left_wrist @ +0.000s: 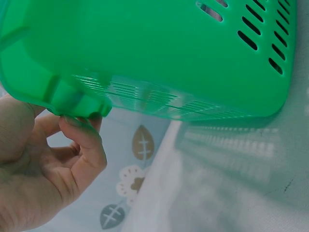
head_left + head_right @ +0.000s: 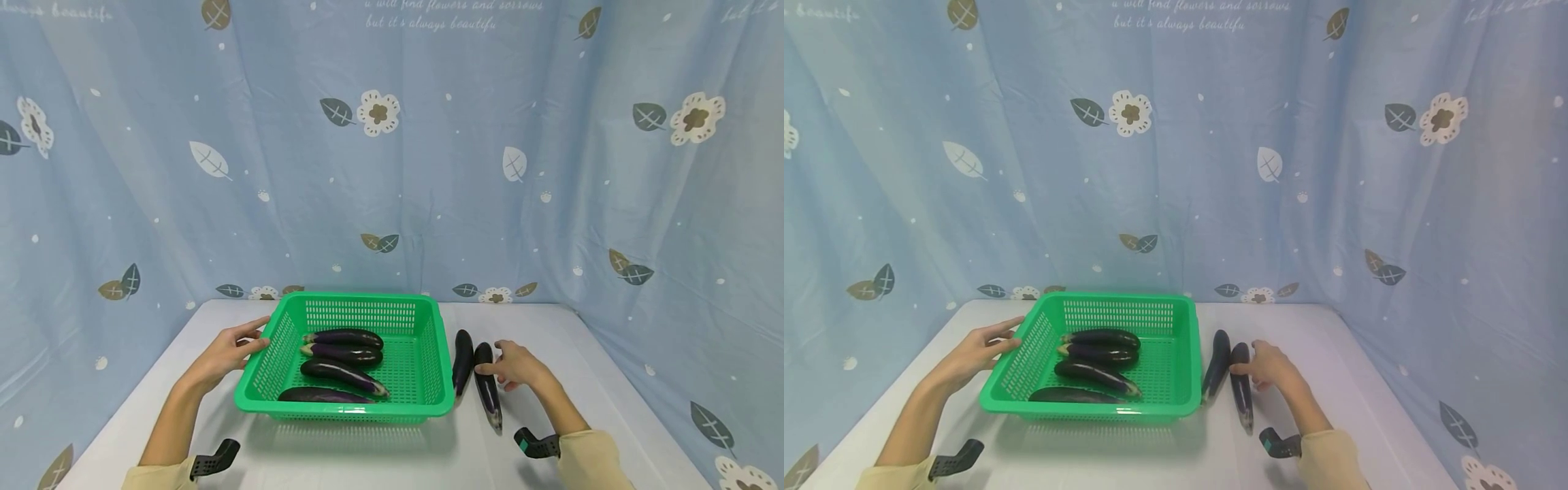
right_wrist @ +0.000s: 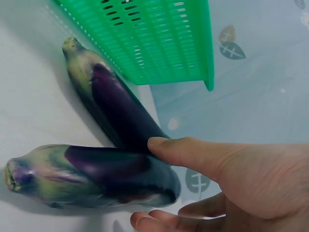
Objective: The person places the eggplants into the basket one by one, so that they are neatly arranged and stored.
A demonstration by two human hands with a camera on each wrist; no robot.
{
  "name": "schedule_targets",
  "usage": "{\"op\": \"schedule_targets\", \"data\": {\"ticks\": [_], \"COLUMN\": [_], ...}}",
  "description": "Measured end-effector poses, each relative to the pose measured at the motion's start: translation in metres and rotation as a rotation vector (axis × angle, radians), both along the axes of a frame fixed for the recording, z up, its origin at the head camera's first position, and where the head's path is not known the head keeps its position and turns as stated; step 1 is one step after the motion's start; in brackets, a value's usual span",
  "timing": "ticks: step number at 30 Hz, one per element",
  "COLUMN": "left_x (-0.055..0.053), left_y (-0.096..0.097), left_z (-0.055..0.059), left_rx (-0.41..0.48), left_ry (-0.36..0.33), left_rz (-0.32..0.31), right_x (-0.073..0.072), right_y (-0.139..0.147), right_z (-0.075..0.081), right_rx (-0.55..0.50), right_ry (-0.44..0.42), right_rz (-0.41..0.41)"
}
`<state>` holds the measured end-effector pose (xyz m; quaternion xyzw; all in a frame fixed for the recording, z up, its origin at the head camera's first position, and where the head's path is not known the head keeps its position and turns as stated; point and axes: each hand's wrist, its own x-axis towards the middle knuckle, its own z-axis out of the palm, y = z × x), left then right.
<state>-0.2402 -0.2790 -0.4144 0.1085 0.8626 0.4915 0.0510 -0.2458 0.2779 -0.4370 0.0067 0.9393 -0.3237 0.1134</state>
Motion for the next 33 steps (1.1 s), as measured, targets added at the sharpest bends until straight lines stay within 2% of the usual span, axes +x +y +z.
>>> {"op": "schedule_targets", "data": {"ticks": [8,23,33], "left_x": [-0.0005,0.0010,0.0018], "left_y": [-0.0015,0.0006,0.0017], "left_z": [-0.0020,0.0004,0.0011], "left_rx": [-0.006,0.004,-0.011], "left_ry": [0.000,0.004,0.002], "left_rz": [0.012,-0.006,0.005], "right_x": [0.0013,0.0012,0.0015], "right_y": [-0.0030,-0.0030,-0.0031], "right_z": [-0.0026,-0.0058,-0.0083], "right_rx": [-0.015,-0.069,-0.103], "right_ry": [-0.022,-0.072,-0.082], "right_rz": [0.001,-0.005,-0.011]}}
